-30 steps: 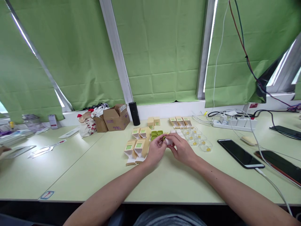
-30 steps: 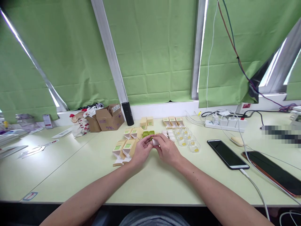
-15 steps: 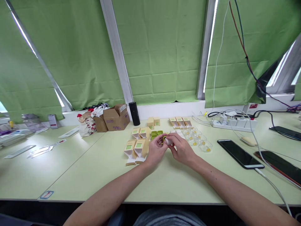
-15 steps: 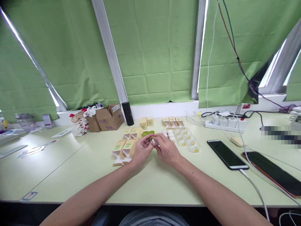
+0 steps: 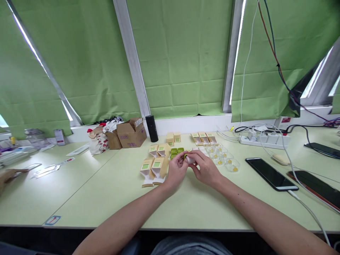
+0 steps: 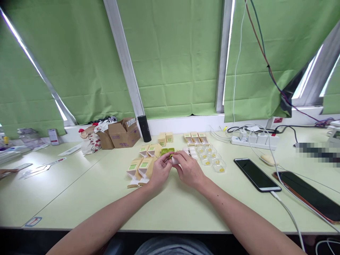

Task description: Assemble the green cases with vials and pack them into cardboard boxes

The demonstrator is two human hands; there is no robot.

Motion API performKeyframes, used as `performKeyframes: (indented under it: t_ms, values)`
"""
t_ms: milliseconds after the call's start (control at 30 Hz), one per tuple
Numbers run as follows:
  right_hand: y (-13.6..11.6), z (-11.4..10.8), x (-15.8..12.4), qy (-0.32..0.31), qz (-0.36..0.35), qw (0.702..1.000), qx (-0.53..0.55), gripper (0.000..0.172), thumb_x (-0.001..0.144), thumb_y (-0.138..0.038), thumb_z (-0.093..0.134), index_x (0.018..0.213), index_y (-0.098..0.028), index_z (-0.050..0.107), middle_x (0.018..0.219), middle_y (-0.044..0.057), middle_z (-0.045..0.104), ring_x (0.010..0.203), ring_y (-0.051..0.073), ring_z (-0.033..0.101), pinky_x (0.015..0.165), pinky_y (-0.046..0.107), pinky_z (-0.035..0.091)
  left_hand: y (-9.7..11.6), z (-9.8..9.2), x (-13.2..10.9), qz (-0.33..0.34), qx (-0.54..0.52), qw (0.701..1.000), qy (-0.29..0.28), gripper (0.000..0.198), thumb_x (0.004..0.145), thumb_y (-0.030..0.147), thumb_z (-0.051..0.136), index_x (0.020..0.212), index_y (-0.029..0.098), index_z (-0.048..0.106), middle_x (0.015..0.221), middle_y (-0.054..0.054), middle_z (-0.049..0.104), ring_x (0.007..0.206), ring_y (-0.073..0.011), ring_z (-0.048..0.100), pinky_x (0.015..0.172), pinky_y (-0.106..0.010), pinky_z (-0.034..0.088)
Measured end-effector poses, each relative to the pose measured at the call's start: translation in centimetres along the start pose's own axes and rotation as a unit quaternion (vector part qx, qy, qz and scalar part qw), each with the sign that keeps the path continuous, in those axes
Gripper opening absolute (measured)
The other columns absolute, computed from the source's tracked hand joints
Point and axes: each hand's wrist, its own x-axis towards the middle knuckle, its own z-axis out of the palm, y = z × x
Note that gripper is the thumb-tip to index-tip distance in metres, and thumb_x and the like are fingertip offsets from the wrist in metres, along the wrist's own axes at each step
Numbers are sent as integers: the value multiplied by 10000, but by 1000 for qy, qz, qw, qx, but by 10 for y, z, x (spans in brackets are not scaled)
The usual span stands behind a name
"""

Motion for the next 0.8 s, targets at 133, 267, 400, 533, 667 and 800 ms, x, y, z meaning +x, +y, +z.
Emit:
performKeyframes:
  t_ms: [133, 267, 400, 533, 667, 800]
  values:
    - [6, 2, -4, 6, 8, 1000, 11, 341, 1049, -170, 573, 1380, -245, 609, 1304, 154, 700, 1104, 287, 743, 804, 405, 689, -5, -6, -2, -5, -45, 998, -51, 532, 921, 435, 793, 1354, 143, 694, 1422, -191, 716, 1340, -335, 684, 1142, -479, 575]
    - [8, 4, -6, 6, 16, 1000, 6, 399, 1030, -135, 570, 1417, -232, 578, 1320, 165, 698, 1088, 286, 750, 789, 419, 699, -11, -6, -2, -10, -75, 994, -75, 685, 866, 472, 874, 1424, 140, 655, 1497, -216, 664, 1414, -357, 633, 1194, -484, 536]
    - [8, 6, -7, 9, 14, 1000, 2, 379, 999, -91, 569, 1347, -234, 614, 1317, 158, 701, 1078, 274, 751, 773, 395, 694, -13, -5, 1, -14, -63, 995, -70, 677, 845, 465, 896, 1396, 140, 675, 1452, -213, 696, 1368, -348, 669, 1176, -485, 553]
    - [8, 6, -7, 5, 15, 1000, -2, 350, 993, -86, 570, 1303, -233, 638, 1295, 150, 708, 1021, 254, 758, 776, 384, 685, -12, -5, 2, -19, -51, 997, -62, 614, 868, 435, 875, 1370, 136, 687, 1410, -207, 720, 1340, -330, 688, 1166, -473, 560]
    - [6, 5, -5, 2, 18, 1000, -9, 318, 989, -87, 576, 1267, -222, 647, 1282, 151, 710, 973, 244, 756, 742, 368, 673, -9, -4, 1, -25, -48, 997, -56, 587, 872, 396, 873, 1361, 129, 688, 1379, -204, 734, 1328, -319, 694, 1171, -464, 553]
    - [3, 4, -2, 3, 14, 1000, -11, 273, 994, -88, 572, 1227, -208, 648, 1244, 150, 713, 905, 231, 749, 694, 350, 654, -7, -3, 0, -19, -48, 997, -54, 541, 877, 376, 868, 1334, 133, 708, 1359, -195, 743, 1314, -314, 700, 1169, -461, 551]
